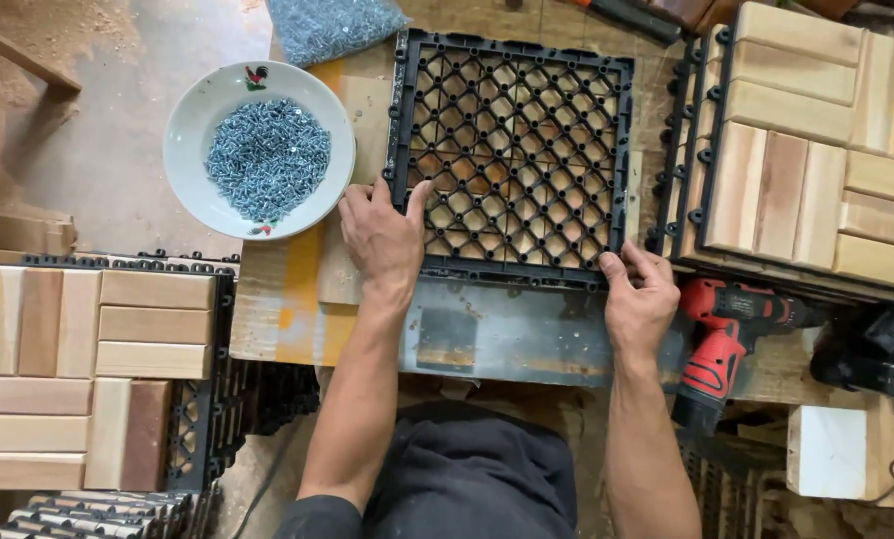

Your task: The person arranges small wooden tiles into a black plastic grid frame, then places a second grid on top and presses down. They use a cordless drill to drive screws into the frame to secure the tiles.

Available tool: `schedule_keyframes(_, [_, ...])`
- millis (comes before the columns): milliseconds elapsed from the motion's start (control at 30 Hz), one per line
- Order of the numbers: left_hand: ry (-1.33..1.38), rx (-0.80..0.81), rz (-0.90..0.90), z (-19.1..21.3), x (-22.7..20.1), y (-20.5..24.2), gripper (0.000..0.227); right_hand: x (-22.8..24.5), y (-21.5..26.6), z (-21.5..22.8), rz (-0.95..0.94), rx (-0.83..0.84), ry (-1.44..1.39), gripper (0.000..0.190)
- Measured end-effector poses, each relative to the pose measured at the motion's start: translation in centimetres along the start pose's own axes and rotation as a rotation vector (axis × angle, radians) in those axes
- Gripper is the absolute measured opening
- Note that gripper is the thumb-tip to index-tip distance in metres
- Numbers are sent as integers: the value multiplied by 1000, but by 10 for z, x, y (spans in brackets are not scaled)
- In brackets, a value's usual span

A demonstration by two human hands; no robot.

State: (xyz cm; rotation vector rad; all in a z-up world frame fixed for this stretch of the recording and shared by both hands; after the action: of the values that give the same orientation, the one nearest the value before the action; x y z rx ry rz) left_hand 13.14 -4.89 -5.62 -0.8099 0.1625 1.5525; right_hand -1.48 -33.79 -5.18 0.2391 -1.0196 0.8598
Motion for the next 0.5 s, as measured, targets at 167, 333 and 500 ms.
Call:
schedule_keyframes(167, [20,-16,3,-10,10,0,72,1,6,-4,51,-43,44,37])
schedule_keyframes(333, [32,-96,-203,16,-12,-10,65,7,15,-16,197,-148,108,33])
schedule_keyframes(500, [61,31,-207,2,-1,-6,45,5,13,-18,242,-196,163,29])
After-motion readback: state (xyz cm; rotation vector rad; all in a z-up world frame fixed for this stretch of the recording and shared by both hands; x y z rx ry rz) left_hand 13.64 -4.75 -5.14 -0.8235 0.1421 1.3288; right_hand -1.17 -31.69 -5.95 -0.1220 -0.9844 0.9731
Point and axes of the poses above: each hand's wrist, its own y-axis away from the middle knuckle, its own z-axis out of the back of the hand, x = y × z, the point moved 1 cm from there along -y, towards the middle knuckle, and after that the axes turned 4 degrees about y, right-handed, at the moved point
